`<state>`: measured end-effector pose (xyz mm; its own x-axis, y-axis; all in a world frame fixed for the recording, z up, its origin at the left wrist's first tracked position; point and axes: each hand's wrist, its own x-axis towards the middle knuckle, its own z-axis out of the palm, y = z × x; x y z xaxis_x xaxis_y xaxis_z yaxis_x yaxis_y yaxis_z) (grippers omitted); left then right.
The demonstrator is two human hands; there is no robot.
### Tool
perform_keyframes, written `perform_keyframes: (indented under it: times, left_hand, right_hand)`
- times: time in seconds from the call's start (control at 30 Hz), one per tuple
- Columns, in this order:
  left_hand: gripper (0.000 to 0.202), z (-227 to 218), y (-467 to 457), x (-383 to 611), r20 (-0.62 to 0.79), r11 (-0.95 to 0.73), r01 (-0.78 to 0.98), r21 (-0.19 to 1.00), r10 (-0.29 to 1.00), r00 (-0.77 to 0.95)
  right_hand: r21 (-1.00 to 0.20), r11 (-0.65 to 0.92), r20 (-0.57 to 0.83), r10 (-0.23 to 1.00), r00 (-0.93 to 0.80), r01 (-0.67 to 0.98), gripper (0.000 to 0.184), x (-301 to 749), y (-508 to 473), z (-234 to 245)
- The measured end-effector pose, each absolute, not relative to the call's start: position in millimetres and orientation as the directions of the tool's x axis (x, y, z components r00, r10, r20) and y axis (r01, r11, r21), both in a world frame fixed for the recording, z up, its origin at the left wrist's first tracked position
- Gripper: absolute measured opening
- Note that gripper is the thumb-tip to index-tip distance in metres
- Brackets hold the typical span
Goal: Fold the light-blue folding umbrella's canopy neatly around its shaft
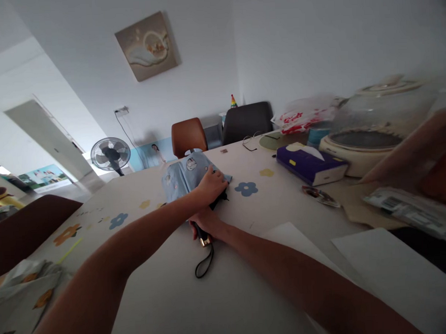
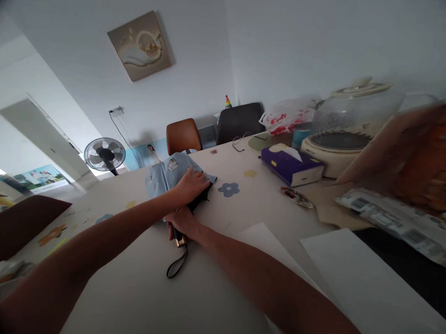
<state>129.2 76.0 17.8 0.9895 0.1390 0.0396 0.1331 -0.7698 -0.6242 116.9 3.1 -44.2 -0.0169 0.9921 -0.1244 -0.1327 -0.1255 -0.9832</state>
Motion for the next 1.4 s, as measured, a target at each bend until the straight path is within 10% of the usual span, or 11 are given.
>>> perform_keyframes:
  times: [0.37,1.0,1.4]
  left_hand:
    - [0.025,22,74,124,0.067,-0.825,0.228,-0.518,0.226,0.972]
    - [0.031,22,55,-6,0.822,-0.716,0.600,-0.355,0.066,0.566]
    - [0.012,-21,51,-48,0.729,-0.603,0.797,-0.035,0.530,0.433]
  right_hand:
    - [-0.980,-0.152,-0.152,0.988,-0.012,-0.125,0.023,117,9,-52]
    - [-0.952,-0.172,-0.186,0.982,0.029,-0.253,0.019,115,3,-41]
    - [-0.970,-0.158,-0.174,0.982,0.074,-0.183,0.022,113,2,-39]
